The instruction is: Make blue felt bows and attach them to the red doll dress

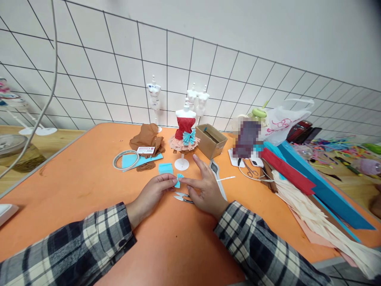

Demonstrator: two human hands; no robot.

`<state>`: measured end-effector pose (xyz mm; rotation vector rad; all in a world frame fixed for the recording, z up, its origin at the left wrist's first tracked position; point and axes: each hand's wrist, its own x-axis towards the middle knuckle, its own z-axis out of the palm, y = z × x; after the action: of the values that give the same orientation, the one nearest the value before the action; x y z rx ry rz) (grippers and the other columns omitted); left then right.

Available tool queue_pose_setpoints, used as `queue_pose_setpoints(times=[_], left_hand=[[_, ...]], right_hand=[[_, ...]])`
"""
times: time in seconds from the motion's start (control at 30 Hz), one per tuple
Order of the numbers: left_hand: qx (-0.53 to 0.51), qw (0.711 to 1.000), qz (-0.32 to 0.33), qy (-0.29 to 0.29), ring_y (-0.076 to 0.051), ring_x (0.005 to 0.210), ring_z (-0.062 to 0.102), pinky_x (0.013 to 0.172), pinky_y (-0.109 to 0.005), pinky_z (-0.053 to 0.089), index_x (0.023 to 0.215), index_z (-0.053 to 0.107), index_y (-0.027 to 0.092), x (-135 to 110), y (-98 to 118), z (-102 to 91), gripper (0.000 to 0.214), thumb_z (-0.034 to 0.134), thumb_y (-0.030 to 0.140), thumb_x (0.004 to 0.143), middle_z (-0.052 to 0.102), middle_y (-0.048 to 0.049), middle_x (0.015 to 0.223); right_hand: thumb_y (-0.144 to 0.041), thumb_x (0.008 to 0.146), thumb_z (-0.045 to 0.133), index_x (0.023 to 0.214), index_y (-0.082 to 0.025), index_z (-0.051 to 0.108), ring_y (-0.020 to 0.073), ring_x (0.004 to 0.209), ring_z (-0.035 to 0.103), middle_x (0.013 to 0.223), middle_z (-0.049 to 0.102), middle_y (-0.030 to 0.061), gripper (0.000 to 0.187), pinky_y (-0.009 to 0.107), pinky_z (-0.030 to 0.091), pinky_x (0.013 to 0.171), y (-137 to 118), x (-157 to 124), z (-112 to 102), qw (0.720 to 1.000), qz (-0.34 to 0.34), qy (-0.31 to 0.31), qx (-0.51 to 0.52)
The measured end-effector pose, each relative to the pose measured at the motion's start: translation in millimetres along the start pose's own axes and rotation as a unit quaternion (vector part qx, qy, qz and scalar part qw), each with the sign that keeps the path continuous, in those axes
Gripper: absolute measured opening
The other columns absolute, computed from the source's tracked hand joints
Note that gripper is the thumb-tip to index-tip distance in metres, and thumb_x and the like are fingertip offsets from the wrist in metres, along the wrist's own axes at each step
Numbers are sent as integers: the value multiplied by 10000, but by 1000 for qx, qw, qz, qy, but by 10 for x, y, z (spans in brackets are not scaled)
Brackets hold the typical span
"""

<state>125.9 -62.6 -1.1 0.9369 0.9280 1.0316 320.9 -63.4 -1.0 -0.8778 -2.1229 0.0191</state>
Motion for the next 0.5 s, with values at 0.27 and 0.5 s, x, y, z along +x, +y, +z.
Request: queue_pose_setpoints(times=[0.27,0.5], left_hand=[[-7,1000,5,-20,-194,814,584,765,-303,436,782,725,156,-24,11,-6,199,762,344,726,685,-52,823],[-9,1000,18,-24,-208,821,583,769,-312,444,774,722,155,-32,16,4,226,749,377,739,688,-66,825]], right_hand=[[-113,783,593,1129,-347,682,294,1394,341,1585,242,-11,427,522,352,1074,24,6,-78,993,-75,-3,-89],[-156,813,591,1130,-360,672,279,1386,360,1533,364,4,385,521,326,1091,31,1,-83,992,-80,-15,-98]])
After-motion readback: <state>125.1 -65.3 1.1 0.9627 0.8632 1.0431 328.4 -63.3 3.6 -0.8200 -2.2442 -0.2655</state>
